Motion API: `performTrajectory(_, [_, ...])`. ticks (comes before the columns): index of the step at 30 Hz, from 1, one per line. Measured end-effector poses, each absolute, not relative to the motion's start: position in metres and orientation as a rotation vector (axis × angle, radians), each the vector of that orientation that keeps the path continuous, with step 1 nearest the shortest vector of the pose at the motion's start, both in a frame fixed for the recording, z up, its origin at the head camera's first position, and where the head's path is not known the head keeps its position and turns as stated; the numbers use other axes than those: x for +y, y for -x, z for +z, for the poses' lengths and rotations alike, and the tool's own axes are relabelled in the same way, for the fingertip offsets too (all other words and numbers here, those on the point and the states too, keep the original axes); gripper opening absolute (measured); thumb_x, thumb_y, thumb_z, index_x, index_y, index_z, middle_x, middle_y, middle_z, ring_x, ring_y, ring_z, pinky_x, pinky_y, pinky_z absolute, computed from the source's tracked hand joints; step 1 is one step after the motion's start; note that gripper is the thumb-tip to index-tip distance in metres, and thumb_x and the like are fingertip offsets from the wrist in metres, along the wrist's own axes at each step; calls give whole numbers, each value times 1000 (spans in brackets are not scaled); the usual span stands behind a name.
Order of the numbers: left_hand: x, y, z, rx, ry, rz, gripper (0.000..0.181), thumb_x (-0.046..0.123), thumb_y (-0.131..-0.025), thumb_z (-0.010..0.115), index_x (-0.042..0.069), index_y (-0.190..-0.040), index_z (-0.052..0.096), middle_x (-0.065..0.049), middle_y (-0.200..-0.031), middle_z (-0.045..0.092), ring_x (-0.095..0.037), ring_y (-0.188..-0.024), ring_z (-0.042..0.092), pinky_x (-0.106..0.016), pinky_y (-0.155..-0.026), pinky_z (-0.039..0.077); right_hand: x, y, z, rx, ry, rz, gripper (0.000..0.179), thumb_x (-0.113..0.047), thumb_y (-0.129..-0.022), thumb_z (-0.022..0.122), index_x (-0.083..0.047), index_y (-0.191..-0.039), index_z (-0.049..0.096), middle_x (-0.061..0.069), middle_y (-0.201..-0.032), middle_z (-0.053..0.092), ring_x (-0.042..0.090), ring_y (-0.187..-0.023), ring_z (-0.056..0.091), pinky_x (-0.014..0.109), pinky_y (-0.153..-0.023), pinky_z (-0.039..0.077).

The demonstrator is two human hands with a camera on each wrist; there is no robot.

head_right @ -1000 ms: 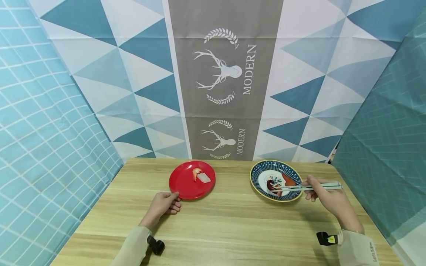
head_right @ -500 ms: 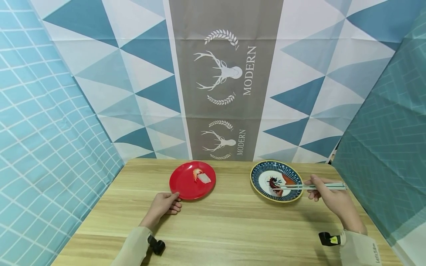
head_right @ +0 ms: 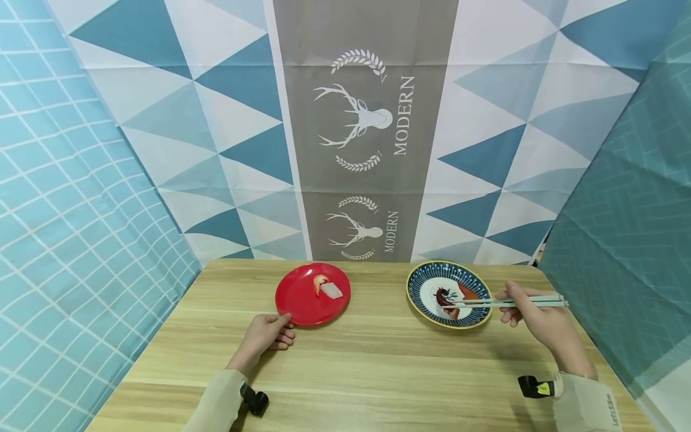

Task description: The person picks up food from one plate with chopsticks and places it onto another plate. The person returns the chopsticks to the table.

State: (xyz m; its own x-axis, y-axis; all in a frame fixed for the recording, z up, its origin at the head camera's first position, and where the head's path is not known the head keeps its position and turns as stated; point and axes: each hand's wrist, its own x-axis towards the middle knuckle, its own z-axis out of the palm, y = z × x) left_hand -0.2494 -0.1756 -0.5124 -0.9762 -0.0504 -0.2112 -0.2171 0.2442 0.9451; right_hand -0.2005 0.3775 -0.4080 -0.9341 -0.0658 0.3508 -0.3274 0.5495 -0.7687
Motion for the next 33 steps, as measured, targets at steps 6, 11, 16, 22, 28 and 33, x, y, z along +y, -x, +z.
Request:
performTrajectory(6, [-175,250,-514,2373,252,1826,36,27,-105,61,-5,-93,73,-9,-74,73,-12,-61,70,-28,-60,64,377,202,-407,-2526,-307,1333,44,-21,-112,43,15,-108,69,0,-74,72,15,-61,67,28,-52,55])
performTrajectory(11, [-175,251,-515,2376,267,1827,36,28,-105,61,-5,-93,73,-8,-73,72,-12,-60,70,-28,-59,63,374,201,-404,-2501,-332,1342,39,-20,-112,44,1,-103,75,1,-75,74,17,-61,68,29,-53,57])
performTrajectory(16, [-176,251,-515,2364,250,1841,37,28,-105,61,-5,-92,73,-8,-73,73,-12,-60,70,-27,-59,63,375,201,-404,-2505,-343,1352,39,-21,-112,43,0,-103,75,2,-75,73,18,-60,68,30,-53,58])
performTrajectory(22, [-175,249,-514,2365,251,1848,37,29,-104,62,-5,-92,73,-9,-73,73,-13,-60,70,-28,-58,63,374,201,-403,-2511,-343,1350,40,-22,-112,43,2,-104,74,2,-76,73,18,-61,68,30,-53,58])
performTrajectory(28, [-174,249,-512,2358,252,1851,37,29,-104,62,-5,-93,73,-8,-73,73,-13,-60,69,-28,-58,63,373,201,-400,-2489,-350,1356,38,-21,-112,44,-3,-103,76,1,-77,74,19,-61,68,30,-53,58])
performTrajectory(33, [-175,249,-513,2360,247,1852,37,29,-104,62,-5,-93,73,-9,-73,73,-13,-60,69,-29,-58,63,372,202,-399,-2457,-373,1365,35,-16,-112,44,-10,-100,77,1,-75,73,18,-59,68,29,-52,57])
